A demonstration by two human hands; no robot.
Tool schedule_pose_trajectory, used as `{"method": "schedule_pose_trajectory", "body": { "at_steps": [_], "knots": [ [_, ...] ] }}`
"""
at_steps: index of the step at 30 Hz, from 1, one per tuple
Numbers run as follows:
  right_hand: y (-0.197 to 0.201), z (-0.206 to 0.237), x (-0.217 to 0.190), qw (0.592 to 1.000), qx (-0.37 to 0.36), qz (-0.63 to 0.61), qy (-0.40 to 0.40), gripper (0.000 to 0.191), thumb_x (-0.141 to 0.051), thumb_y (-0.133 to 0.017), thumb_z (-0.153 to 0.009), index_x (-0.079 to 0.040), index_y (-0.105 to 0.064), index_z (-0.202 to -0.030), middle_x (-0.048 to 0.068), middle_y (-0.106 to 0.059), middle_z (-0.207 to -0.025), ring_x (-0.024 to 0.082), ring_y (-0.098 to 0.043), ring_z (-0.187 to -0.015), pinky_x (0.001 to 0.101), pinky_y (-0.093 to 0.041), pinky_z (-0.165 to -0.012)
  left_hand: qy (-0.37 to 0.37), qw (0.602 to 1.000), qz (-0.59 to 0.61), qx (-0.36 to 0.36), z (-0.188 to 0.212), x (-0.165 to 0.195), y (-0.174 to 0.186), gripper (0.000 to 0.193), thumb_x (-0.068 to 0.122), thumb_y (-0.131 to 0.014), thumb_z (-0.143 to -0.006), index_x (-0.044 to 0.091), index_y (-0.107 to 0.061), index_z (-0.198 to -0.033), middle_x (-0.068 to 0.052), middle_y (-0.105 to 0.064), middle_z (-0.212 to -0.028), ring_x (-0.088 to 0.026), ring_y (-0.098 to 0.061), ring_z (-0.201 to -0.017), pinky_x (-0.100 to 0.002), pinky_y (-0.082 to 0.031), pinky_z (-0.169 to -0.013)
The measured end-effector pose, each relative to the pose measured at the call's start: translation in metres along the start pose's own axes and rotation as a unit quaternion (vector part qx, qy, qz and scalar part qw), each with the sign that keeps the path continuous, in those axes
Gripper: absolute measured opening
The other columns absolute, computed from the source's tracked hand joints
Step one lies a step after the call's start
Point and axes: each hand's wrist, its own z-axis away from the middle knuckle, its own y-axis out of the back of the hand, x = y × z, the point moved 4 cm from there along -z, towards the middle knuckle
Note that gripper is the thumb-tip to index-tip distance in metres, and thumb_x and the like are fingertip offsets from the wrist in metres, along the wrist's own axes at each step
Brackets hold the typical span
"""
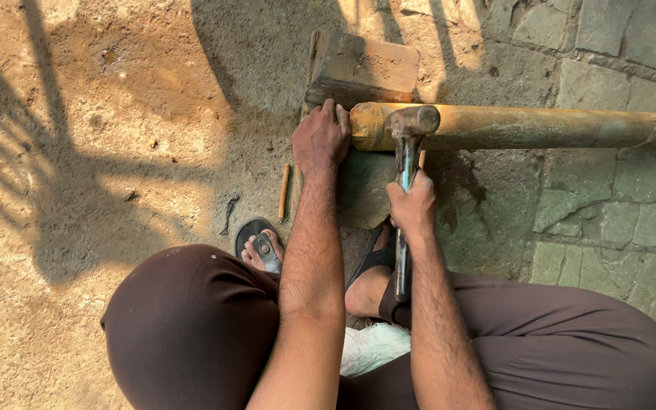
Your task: The person uses a hammer to repeatedly strike a metal pipe resting on a wooden block. The person adjusts the pipe's position and continues hammering along its length.
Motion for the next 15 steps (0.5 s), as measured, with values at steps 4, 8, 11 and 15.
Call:
{"method": "schedule_pose_trajectory", "body": {
  "at_steps": [4, 8, 11, 15],
  "knots": [
    [0.007, 0.005, -0.007, 1.000, -0.008, 0.004, 0.019, 0.016, -0.011, -0.068, -0.084, -0.005, -0.053, -0.083, 0.003, -0.058, -0.063, 0.011, -0.057, -0.048, 0.0300, -0.047, -0.041, 0.007, 1.000, 0.001, -0.005, 0.001, 0.001, 0.002, 0.042, 0.044, -0.033, -0.109, 0.014, -0.062, -0.116, -0.011, -0.071, -0.101, -0.026, -0.072, -0.095, -0.043, -0.058, -0.079],
    [0.019, 0.007, -0.019, 0.999, 0.014, -0.036, -0.024, 0.011, -0.010, -0.065, -0.085, -0.008, -0.055, -0.086, 0.003, -0.055, -0.060, 0.012, -0.052, -0.043, 0.0306, -0.042, -0.036, 0.006, 1.000, 0.019, 0.012, 0.000, -0.002, 0.002, 0.041, 0.043, -0.035, -0.108, 0.013, -0.064, -0.113, -0.010, -0.072, -0.100, -0.027, -0.072, -0.094, -0.045, -0.058, -0.080],
    [0.018, 0.004, -0.017, 0.998, 0.026, -0.044, -0.033, 0.013, -0.011, -0.064, -0.086, -0.008, -0.051, -0.087, 0.003, -0.055, -0.061, 0.012, -0.052, -0.042, 0.0315, -0.043, -0.034, -0.011, 0.999, 0.016, 0.040, 0.001, -0.002, 0.003, 0.041, 0.043, -0.037, -0.107, 0.013, -0.065, -0.110, -0.011, -0.073, -0.099, -0.028, -0.072, -0.094, -0.045, -0.057, -0.081],
    [0.005, -0.003, -0.006, 0.998, 0.029, 0.038, 0.031, 0.014, -0.012, -0.067, -0.082, -0.006, -0.055, -0.084, 0.006, -0.059, -0.063, 0.015, -0.056, -0.048, 0.0335, -0.048, -0.045, 0.010, 1.000, 0.018, 0.013, 0.002, 0.000, 0.000, 0.040, 0.042, -0.037, -0.108, 0.014, -0.064, -0.111, -0.011, -0.072, -0.100, -0.028, -0.072, -0.094, -0.044, -0.058, -0.080]
  ]
}}
